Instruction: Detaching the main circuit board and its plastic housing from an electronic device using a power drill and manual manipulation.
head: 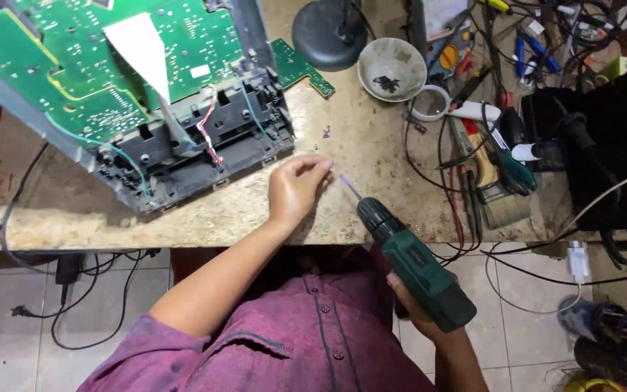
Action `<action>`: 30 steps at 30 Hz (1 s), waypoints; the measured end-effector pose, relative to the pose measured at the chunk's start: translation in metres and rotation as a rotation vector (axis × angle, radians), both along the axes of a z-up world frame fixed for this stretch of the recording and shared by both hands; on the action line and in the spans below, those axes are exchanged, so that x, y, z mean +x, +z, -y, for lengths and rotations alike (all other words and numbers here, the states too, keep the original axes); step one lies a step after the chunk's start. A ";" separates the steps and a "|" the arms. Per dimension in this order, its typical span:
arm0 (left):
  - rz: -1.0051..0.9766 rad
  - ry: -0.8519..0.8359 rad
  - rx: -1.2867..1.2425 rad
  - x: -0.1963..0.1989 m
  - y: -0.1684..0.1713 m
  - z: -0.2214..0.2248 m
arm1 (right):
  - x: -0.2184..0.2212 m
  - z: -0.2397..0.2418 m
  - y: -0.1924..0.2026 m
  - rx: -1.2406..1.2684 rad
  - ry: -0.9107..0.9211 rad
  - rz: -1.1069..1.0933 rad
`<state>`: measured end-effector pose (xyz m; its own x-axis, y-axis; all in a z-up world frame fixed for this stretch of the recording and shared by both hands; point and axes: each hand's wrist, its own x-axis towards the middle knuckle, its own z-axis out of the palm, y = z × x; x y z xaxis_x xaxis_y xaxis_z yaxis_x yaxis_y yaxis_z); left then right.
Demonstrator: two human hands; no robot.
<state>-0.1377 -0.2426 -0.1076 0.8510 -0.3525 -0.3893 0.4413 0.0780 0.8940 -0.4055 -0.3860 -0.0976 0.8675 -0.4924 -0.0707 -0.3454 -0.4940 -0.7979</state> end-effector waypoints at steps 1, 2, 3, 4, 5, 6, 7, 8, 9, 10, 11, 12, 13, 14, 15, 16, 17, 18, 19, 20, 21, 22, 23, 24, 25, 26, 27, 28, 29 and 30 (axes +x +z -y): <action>0.478 -0.021 0.167 0.006 -0.004 0.004 | 0.004 0.006 0.010 0.043 0.038 0.083; 0.956 -0.041 0.333 0.012 -0.007 0.007 | 0.008 0.013 0.020 0.086 0.077 0.166; 0.958 -0.048 0.329 0.016 -0.017 0.014 | 0.017 0.021 0.031 0.085 0.069 0.166; 1.102 -0.064 0.476 0.020 -0.026 0.020 | 0.024 0.028 0.042 -0.017 0.159 0.082; 1.246 -0.077 0.625 0.025 -0.034 0.027 | 0.033 0.037 0.054 -0.120 0.250 -0.001; 1.249 -0.080 0.621 0.025 -0.035 0.032 | 0.039 0.039 0.054 -0.122 0.245 0.000; 1.255 -0.078 0.750 0.024 -0.036 0.037 | 0.045 0.041 0.055 -0.252 0.221 -0.077; 1.259 -0.075 0.879 0.025 -0.036 0.040 | 0.052 0.042 0.056 -0.383 0.197 -0.153; 1.259 -0.066 0.883 0.023 -0.033 0.039 | 0.056 0.043 0.056 -0.385 0.203 -0.148; 1.263 -0.092 0.842 0.022 -0.029 0.036 | 0.061 0.043 0.056 -0.377 0.159 -0.222; 1.264 -0.107 0.809 0.021 -0.025 0.031 | 0.068 0.044 0.056 -0.371 0.127 -0.290; 1.261 -0.088 0.821 0.016 -0.021 0.023 | 0.069 0.044 0.055 -0.375 0.146 -0.281; 1.295 -0.102 0.768 0.011 -0.017 0.013 | 0.074 0.043 0.054 -0.394 0.127 -0.296; 1.329 -0.117 0.714 0.006 -0.013 0.002 | 0.078 0.042 0.054 -0.413 0.107 -0.309; 1.323 -0.090 0.738 0.001 0.000 -0.014 | 0.078 0.047 0.046 -0.416 0.138 -0.296; 1.457 0.023 0.577 -0.004 0.013 -0.030 | 0.078 0.052 0.039 -0.473 0.130 -0.343; 1.589 0.131 0.407 -0.010 0.026 -0.045 | 0.078 0.056 0.031 -0.532 0.117 -0.389; 1.591 0.153 0.430 -0.009 0.027 -0.067 | 0.078 0.058 0.026 -0.536 0.143 -0.375; 1.626 0.222 0.448 -0.010 0.029 -0.087 | 0.076 0.060 0.021 -0.601 0.151 -0.368; 1.660 0.292 0.466 -0.011 0.030 -0.108 | 0.075 0.063 0.016 -0.666 0.158 -0.359; 1.659 0.311 0.474 -0.004 0.031 -0.127 | 0.075 0.061 0.017 -0.676 0.171 -0.351; 1.573 0.471 0.483 0.002 0.033 -0.146 | 0.076 0.059 0.017 -0.679 0.162 -0.402; 1.485 0.624 0.482 0.009 0.035 -0.165 | 0.076 0.057 0.018 -0.683 0.146 -0.451; 1.487 0.642 0.482 0.018 0.045 -0.180 | 0.083 0.036 0.033 -0.694 0.152 -0.441; 1.435 0.698 0.548 0.025 0.055 -0.195 | 0.086 0.014 0.048 -0.777 0.114 -0.223; 1.382 0.754 0.611 0.031 0.065 -0.212 | 0.090 -0.008 0.063 -0.853 0.073 -0.004; 1.379 0.764 0.609 0.041 0.066 -0.221 | 0.107 -0.035 0.079 -0.861 0.078 0.001; 1.312 0.779 0.549 0.051 0.067 -0.230 | 0.123 -0.062 0.094 -0.752 0.185 0.212; 1.243 0.790 0.487 0.059 0.068 -0.238 | 0.137 -0.090 0.109 -0.635 0.290 0.420; 1.241 0.800 0.484 0.066 0.071 -0.244 | 0.159 -0.111 0.114 -0.642 0.296 0.423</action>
<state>-0.0719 0.0018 -0.0362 0.6129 0.2817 0.7383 -0.5825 -0.4703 0.6630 -0.2462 -0.2752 0.0159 0.8579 -0.0728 0.5087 0.1370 -0.9217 -0.3629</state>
